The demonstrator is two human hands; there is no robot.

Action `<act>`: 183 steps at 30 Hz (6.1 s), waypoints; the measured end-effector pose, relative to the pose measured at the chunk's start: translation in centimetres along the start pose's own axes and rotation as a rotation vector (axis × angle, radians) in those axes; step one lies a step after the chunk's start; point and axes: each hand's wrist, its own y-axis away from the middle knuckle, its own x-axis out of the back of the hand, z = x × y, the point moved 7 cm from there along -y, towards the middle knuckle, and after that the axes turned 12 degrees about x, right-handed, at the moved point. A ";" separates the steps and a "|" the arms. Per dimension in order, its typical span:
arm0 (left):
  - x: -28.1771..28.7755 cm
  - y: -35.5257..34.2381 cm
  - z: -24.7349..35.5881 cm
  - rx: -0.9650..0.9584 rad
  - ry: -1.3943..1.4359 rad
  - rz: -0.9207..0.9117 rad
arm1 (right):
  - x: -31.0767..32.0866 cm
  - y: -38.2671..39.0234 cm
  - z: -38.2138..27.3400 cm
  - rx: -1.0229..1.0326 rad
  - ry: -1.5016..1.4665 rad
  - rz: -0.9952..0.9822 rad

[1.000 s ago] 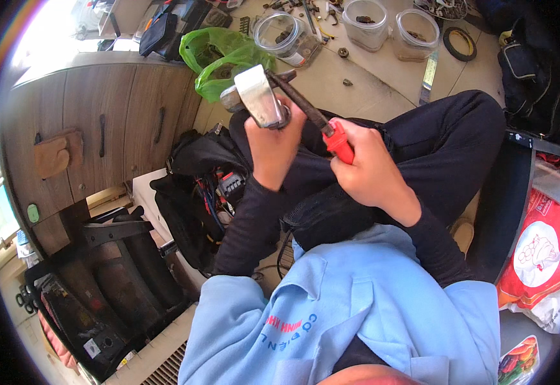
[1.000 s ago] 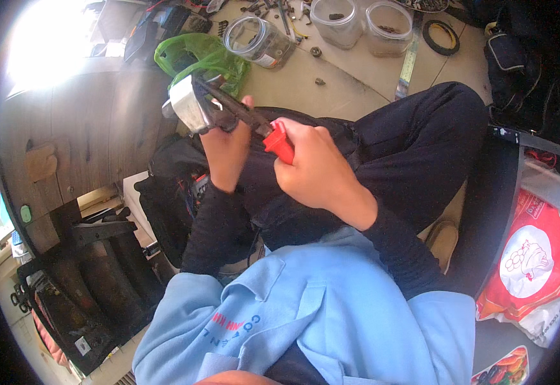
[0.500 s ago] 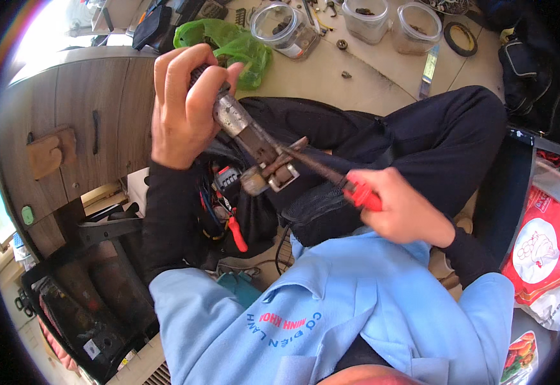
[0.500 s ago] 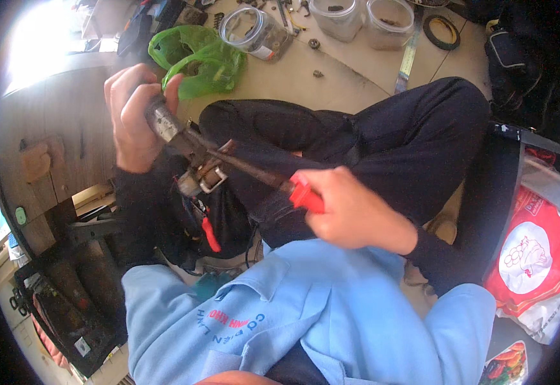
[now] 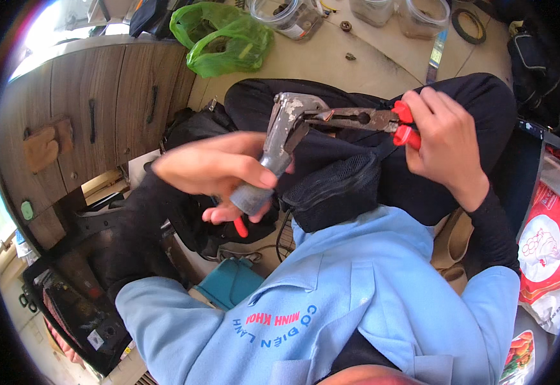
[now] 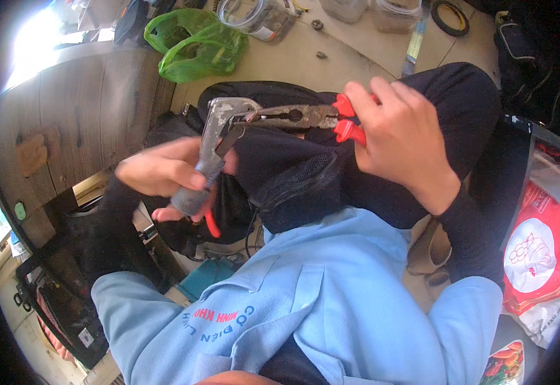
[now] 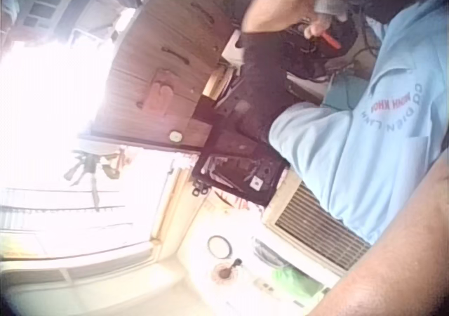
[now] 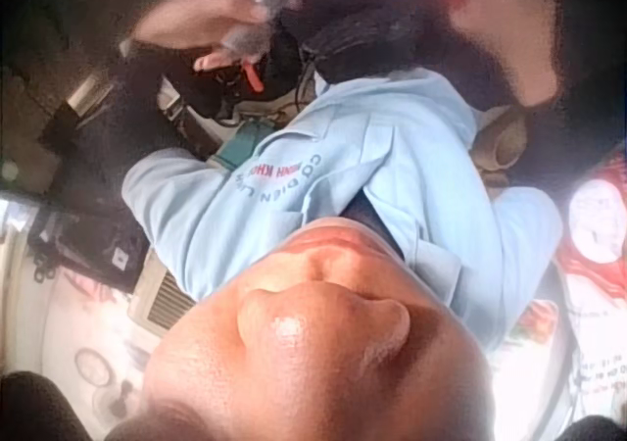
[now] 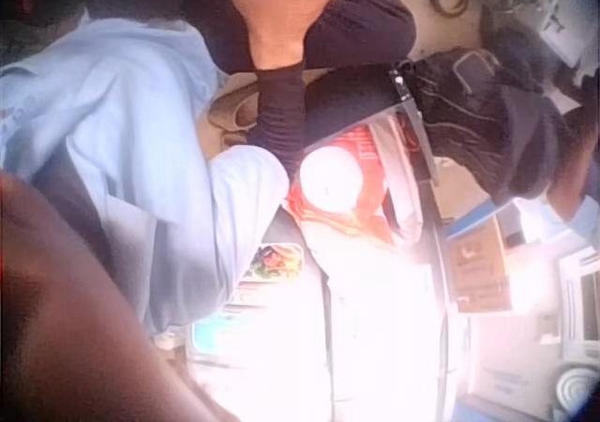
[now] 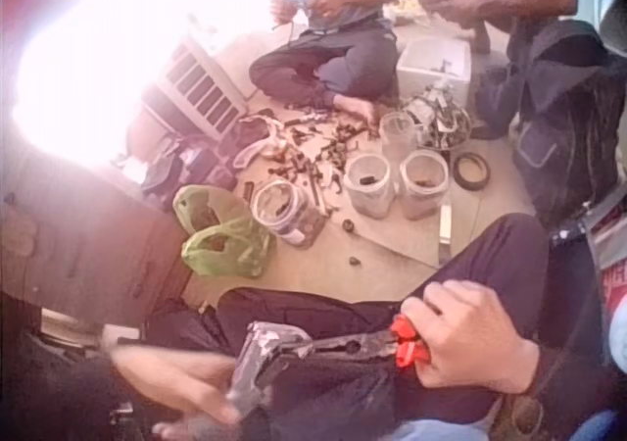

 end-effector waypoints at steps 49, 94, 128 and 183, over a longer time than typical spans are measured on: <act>0.1 -7.6 -2.1 -0.833 0.312 0.462 | -7.2 -0.7 -5.2 -0.314 -1.273 0.015; -1.7 -11.3 -4.3 -0.085 0.197 -0.016 | -2.1 3.4 3.6 0.225 0.149 -0.243; 7.5 -2.0 5.4 -1.178 0.572 0.558 | -5.8 2.4 -1.6 -0.360 -0.627 -0.209; -10.8 -3.9 -1.1 -0.404 -0.673 -1.584 | -10.7 9.9 -12.1 -0.363 -1.814 -1.515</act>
